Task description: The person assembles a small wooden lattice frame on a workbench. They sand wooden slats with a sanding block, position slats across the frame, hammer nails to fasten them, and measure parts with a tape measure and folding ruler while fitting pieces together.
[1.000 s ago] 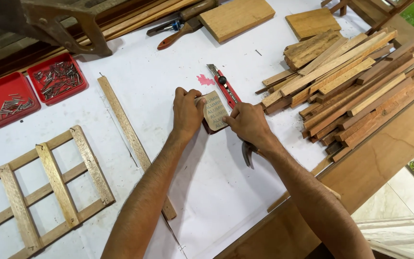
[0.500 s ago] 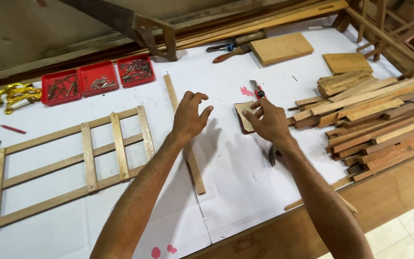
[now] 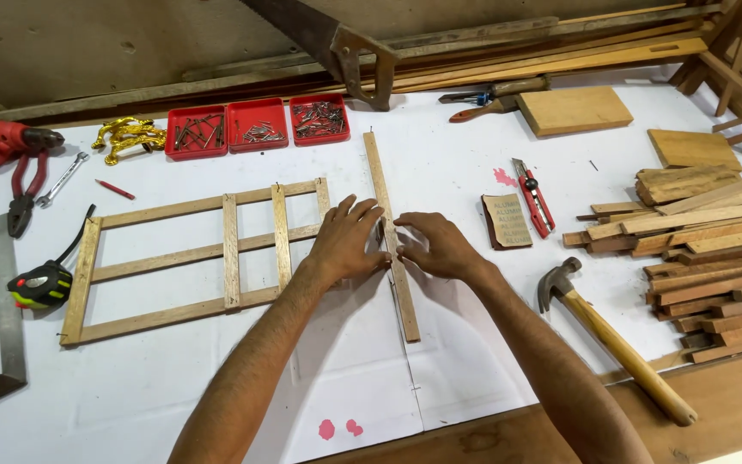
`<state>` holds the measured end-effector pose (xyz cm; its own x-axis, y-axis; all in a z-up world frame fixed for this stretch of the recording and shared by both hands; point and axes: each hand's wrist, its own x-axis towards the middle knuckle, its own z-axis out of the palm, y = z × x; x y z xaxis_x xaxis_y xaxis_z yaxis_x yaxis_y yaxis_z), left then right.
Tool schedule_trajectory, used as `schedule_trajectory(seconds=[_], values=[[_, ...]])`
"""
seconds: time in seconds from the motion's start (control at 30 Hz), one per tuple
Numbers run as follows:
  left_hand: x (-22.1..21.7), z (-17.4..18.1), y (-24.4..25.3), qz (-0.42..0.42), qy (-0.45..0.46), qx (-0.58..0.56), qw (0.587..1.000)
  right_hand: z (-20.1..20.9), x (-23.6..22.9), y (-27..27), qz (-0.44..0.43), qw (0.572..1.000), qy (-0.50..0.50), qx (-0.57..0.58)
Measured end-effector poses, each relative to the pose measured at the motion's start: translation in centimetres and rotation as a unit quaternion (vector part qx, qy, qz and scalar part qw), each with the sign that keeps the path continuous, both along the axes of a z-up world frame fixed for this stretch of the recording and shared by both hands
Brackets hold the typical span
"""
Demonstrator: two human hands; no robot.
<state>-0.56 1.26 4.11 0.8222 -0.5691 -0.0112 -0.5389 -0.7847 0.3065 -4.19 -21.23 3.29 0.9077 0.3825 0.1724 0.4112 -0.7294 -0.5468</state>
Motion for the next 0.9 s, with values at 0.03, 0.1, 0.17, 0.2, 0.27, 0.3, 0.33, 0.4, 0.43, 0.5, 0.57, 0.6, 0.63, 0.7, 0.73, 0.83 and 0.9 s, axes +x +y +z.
schedule_trajectory(seconds=[0.03, 0.1, 0.17, 0.2, 0.27, 0.3, 0.33, 0.4, 0.43, 0.5, 0.57, 0.6, 0.63, 0.7, 0.73, 0.83, 0.9], values=[[0.0, 0.1, 0.0, 0.000, 0.002, -0.001, 1.000, -0.8, 0.2, -0.1, 0.000, 1.000, 0.002, -0.001], [-0.1, 0.1, -0.1, -0.013, 0.025, 0.007, 1.000, -2.4, 0.6, -0.2, 0.025, 0.998, -0.064, -0.004], [0.5, -0.6, -0.1, -0.019, 0.027, 0.012, 0.999, -2.1, 0.5, 0.3, 0.016, 0.998, -0.053, -0.017], [0.9, -0.9, 0.0, -0.025, 0.026, 0.017, 0.999, -1.9, 0.6, 0.5, 0.007, 0.998, -0.045, -0.031], [1.0, -0.2, 0.1, -0.027, 0.031, 0.025, 0.999, -1.9, 0.8, 0.8, -0.002, 0.998, -0.032, -0.046], [1.2, 0.2, 0.1, -0.030, 0.032, 0.033, 0.999, -1.9, 1.0, 0.9, -0.012, 0.998, -0.023, -0.060], [1.5, -0.1, 0.1, -0.030, 0.035, 0.032, 0.998, -1.9, 1.1, 1.0, -0.012, 0.998, -0.020, -0.061], [2.4, -0.6, -0.1, -0.031, 0.025, 0.060, 0.997, -2.0, 1.5, 1.1, -0.013, 0.996, -0.012, -0.084], [2.7, -0.6, 0.0, -0.031, 0.027, 0.059, 0.997, -2.3, 1.8, 1.1, -0.013, 0.996, -0.010, -0.085], [3.5, -0.7, -0.1, -0.031, 0.034, 0.055, 0.997, -2.7, 2.2, 1.0, -0.010, 0.994, -0.017, -0.110], [4.2, -0.6, -0.1, -0.030, 0.041, 0.056, 0.997, -2.7, 2.7, 1.0, -0.006, 0.994, -0.022, -0.108], [4.4, -0.5, -0.2, -0.027, 0.045, 0.058, 0.997, -2.6, 2.9, 1.0, 0.000, 0.994, -0.030, -0.106], [4.5, -0.3, -0.3, -0.027, 0.046, 0.057, 0.997, -2.6, 3.1, 0.9, 0.000, 0.994, -0.029, -0.106], [4.6, 0.2, -0.3, -0.025, 0.051, 0.069, 0.996, -2.3, 3.4, 1.1, -0.003, 0.995, -0.018, -0.101], [4.6, 0.1, -0.3, -0.024, 0.052, 0.069, 0.996, -2.5, 3.6, 1.0, -0.001, 0.995, -0.017, -0.102], [4.4, -0.2, 0.2, -0.027, 0.034, 0.057, 0.997, -2.8, 4.1, 0.7, 0.013, 0.994, -0.050, -0.092], [4.3, -0.3, 0.9, -0.010, 0.032, 0.024, 0.999, -2.8, 4.5, 0.5, 0.035, 0.999, -0.040, -0.005]])
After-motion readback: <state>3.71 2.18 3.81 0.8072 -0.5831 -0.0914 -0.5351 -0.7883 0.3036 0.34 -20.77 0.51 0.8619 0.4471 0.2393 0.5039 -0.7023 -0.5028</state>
